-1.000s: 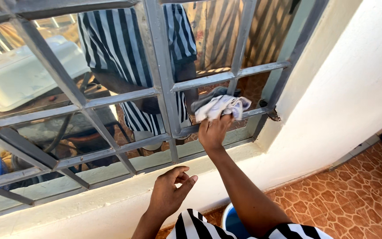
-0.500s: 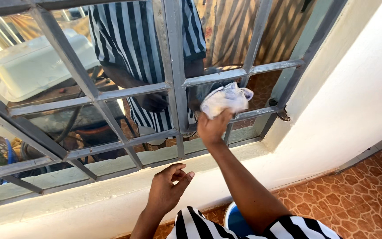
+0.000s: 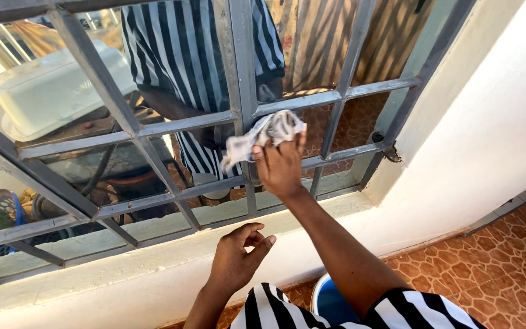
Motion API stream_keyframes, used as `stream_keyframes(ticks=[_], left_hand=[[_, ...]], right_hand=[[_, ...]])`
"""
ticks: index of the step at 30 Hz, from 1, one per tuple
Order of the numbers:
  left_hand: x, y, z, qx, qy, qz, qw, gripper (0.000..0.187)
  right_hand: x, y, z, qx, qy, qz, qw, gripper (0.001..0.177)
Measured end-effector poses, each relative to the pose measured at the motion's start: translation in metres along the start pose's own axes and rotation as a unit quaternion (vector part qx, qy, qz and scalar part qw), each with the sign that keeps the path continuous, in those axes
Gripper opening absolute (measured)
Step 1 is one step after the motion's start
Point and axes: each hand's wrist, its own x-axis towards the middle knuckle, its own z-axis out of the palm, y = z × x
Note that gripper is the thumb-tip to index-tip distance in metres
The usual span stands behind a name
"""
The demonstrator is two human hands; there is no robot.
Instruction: The person cleans a window pane with a cloth, wiping the glass and the window frame, and then folds the cloth.
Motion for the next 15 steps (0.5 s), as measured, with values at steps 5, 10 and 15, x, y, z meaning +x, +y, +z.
stream_keyframes(ticks=[5, 10, 15], left_hand=[[-0.007, -0.010, -0.009, -0.004, 0.014, -0.006, 1.000, 0.054], [-0.012, -0.014, -0.015, -0.002, 0.031, -0.050, 0.998, 0.053], [-0.014, -0.013, -0.015, -0.010, 0.024, -0.038, 0.999, 0.054]], right_hand=[[0.001, 0.052, -0.012, -0.124, 0.092, 0.049, 0.987, 0.064], [-0.013, 0.029, 0.000, -0.041, 0.160, 0.087, 0.982, 0.062], [-0.021, 0.010, -0.014, -0.038, 0.082, 0.052, 0.995, 0.061]])
